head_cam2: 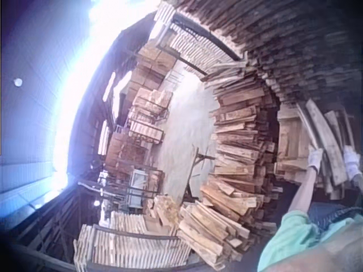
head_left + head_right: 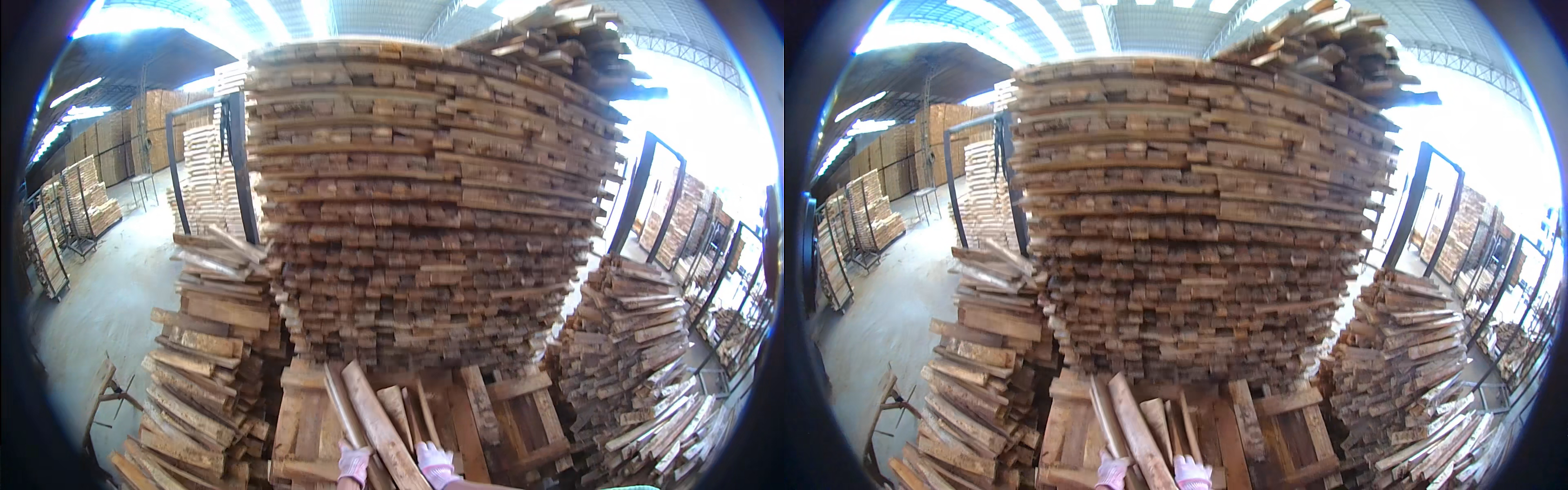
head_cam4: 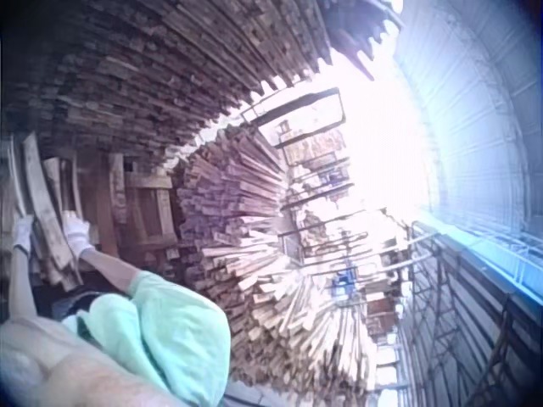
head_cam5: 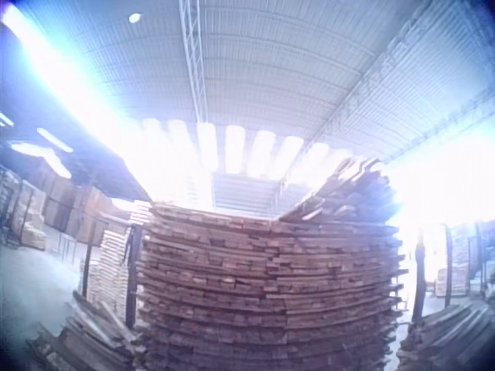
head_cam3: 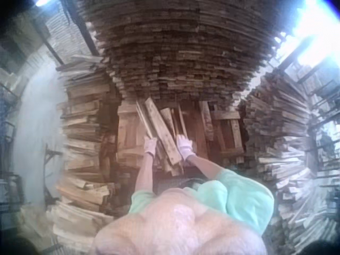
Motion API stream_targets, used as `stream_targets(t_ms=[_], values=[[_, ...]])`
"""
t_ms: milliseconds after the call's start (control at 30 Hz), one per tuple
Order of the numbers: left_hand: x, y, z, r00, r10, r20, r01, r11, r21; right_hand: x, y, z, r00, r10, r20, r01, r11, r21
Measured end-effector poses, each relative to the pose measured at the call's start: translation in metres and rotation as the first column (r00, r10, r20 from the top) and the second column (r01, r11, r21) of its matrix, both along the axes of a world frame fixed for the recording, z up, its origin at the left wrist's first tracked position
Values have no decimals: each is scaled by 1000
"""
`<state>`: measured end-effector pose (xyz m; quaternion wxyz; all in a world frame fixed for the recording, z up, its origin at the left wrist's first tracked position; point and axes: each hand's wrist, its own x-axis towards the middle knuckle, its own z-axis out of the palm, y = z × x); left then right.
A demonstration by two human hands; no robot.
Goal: The person organizes and stacks wooden planks onto a wooden structure and a larger pile by hand.
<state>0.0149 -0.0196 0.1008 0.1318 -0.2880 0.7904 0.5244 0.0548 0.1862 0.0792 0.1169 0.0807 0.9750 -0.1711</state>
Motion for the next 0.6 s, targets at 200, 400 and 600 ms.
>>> stream_targets(t_ms=[200,400,600], values=[[16,-49,-33,974,201,-105,-127,866,485,7,9,31,925,334,-184,-292,930,221],[14,-93,17,954,255,-160,-162,881,444,-31,30,25,967,-241,-79,243,970,18],[-27,-87,11,929,-236,284,358,763,-538,-60,47,3,939,-307,151,327,936,-128]])
